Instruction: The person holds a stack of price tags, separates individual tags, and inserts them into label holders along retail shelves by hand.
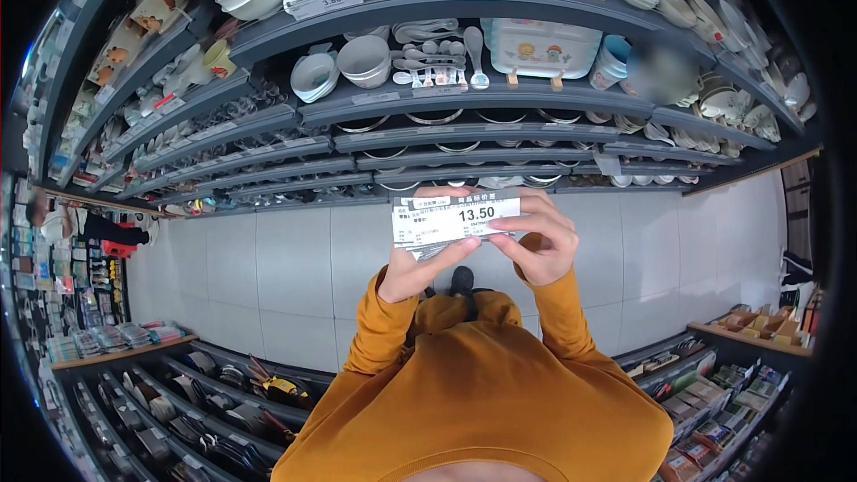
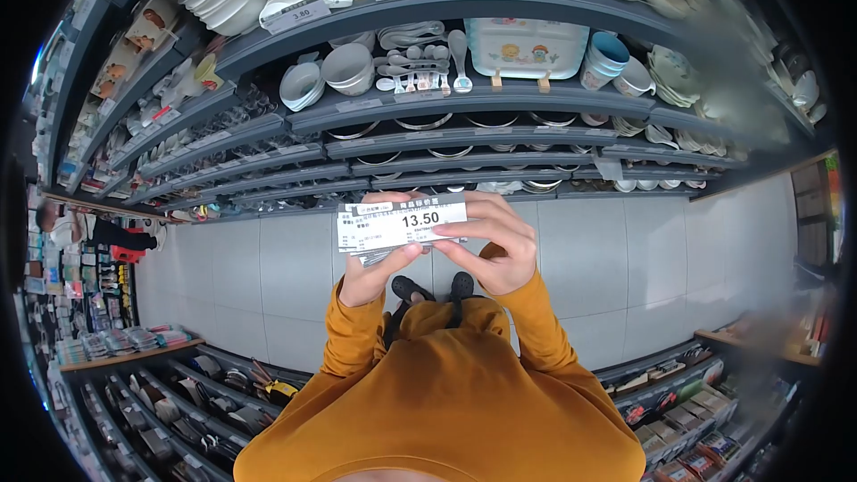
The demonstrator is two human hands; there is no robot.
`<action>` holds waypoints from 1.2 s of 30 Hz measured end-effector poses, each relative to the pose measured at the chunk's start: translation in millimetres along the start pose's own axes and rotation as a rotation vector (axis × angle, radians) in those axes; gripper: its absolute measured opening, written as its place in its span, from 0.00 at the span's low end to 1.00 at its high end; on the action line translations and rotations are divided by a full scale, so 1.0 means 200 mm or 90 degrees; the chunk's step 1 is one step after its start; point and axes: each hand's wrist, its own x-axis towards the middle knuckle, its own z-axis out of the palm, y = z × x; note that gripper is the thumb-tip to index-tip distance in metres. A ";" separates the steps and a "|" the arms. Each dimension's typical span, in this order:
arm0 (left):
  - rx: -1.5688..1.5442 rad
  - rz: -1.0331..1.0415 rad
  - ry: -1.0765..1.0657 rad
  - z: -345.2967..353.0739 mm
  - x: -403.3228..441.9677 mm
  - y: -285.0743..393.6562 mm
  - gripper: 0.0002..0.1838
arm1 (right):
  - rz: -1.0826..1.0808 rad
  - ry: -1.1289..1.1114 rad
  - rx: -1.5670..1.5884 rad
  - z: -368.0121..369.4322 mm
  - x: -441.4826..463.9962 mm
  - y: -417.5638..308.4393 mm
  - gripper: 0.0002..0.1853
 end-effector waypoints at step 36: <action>0.026 -0.031 0.057 0.01 0.07 -0.05 0.26 | -0.008 0.010 0.000 -0.04 0.03 0.08 0.13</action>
